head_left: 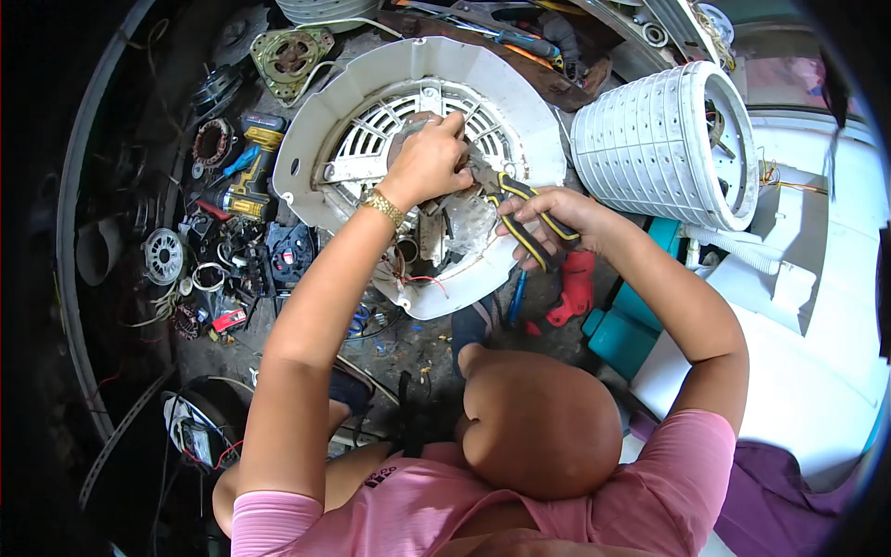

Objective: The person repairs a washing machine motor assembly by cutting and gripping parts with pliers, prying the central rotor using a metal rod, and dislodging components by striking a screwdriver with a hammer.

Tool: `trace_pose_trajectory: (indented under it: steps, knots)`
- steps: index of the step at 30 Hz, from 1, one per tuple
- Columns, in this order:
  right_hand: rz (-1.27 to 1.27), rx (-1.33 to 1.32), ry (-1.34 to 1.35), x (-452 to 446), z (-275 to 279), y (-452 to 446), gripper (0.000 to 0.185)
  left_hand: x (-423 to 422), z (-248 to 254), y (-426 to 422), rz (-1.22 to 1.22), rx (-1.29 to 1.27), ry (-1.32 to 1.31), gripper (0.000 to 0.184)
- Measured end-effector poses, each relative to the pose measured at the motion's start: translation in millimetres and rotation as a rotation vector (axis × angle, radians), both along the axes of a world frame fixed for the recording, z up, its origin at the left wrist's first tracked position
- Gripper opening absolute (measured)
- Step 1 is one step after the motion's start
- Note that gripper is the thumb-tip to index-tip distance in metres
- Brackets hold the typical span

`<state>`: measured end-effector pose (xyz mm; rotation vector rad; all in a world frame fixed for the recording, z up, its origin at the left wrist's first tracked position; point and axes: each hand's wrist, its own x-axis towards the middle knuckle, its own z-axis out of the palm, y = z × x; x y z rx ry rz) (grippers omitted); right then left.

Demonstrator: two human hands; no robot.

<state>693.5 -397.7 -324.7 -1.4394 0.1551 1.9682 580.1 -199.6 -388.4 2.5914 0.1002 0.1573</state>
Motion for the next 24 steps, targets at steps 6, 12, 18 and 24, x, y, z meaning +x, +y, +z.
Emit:
trace_pose_trajectory:
  steps: [6, 12, 18, 24]
  knots:
    - [-0.110, 0.105, -0.088, -20, -29, -23, 0.017, -1, -1, -1, -0.032, 0.023, 0.013, 0.017]
    - [0.628, 0.541, -1.205, -32, -5, -12, 0.037, -27, -22, 16, -0.004, -0.344, -0.126, 0.057]
    - [0.719, 0.524, -1.128, -34, 11, -15, 0.040, -40, -4, 34, -0.029, -0.319, -0.100, 0.077]
    - [0.819, 0.527, -1.129, -77, 12, -35, 0.040, -85, -5, 22, 0.231, -0.214, 0.116, 0.032]
